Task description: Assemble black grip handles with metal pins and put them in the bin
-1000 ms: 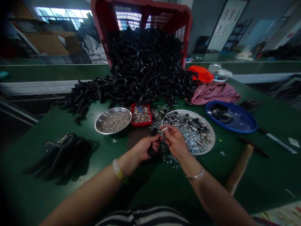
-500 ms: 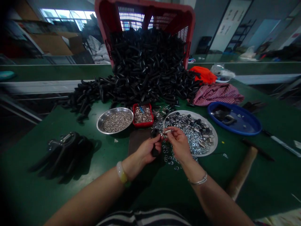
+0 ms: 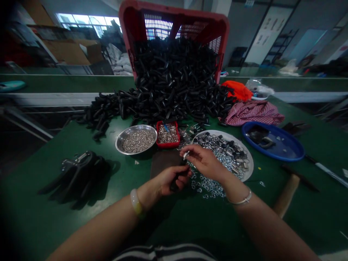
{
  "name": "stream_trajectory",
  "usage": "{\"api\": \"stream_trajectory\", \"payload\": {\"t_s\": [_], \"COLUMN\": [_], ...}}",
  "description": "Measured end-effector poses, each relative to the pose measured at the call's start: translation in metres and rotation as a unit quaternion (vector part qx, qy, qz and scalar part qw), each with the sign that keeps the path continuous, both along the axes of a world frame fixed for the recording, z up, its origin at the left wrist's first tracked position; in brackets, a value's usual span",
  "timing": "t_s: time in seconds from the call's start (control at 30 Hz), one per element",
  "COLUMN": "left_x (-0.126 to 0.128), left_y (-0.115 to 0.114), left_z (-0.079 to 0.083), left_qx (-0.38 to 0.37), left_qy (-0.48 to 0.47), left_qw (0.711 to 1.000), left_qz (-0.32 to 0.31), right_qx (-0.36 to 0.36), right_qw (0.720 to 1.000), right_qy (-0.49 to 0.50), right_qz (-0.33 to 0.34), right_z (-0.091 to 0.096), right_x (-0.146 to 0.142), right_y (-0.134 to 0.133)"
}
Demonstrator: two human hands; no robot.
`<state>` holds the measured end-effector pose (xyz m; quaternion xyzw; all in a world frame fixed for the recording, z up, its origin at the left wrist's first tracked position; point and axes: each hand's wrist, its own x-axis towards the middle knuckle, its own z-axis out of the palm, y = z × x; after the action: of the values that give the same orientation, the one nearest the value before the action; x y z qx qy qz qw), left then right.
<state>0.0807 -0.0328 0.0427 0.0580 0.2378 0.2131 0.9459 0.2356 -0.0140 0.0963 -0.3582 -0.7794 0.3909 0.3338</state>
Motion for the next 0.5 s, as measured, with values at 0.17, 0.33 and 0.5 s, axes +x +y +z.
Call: {"api": "stream_trajectory", "payload": {"t_s": [0.17, 0.33, 0.5], "left_x": [-0.013, -0.027, -0.029], "left_y": [-0.005, -0.005, 0.003], "left_z": [0.002, 0.003, -0.003], "left_qx": [0.095, 0.104, 0.015], "left_qy": [-0.012, -0.066, -0.079], "left_qw": [0.993, 0.99, 0.995], "left_qz": [-0.064, -0.061, 0.063], "right_qx": [-0.058, -0.12, 0.088], "right_qw": [0.996, 0.993, 0.963], "right_qy": [-0.015, 0.003, -0.184], "right_qz": [0.065, 0.012, -0.175], "right_z": [-0.004, -0.026, -0.024], "right_x": [0.009, 0.018, 0.052], "right_y": [0.006, 0.017, 0.034]}}
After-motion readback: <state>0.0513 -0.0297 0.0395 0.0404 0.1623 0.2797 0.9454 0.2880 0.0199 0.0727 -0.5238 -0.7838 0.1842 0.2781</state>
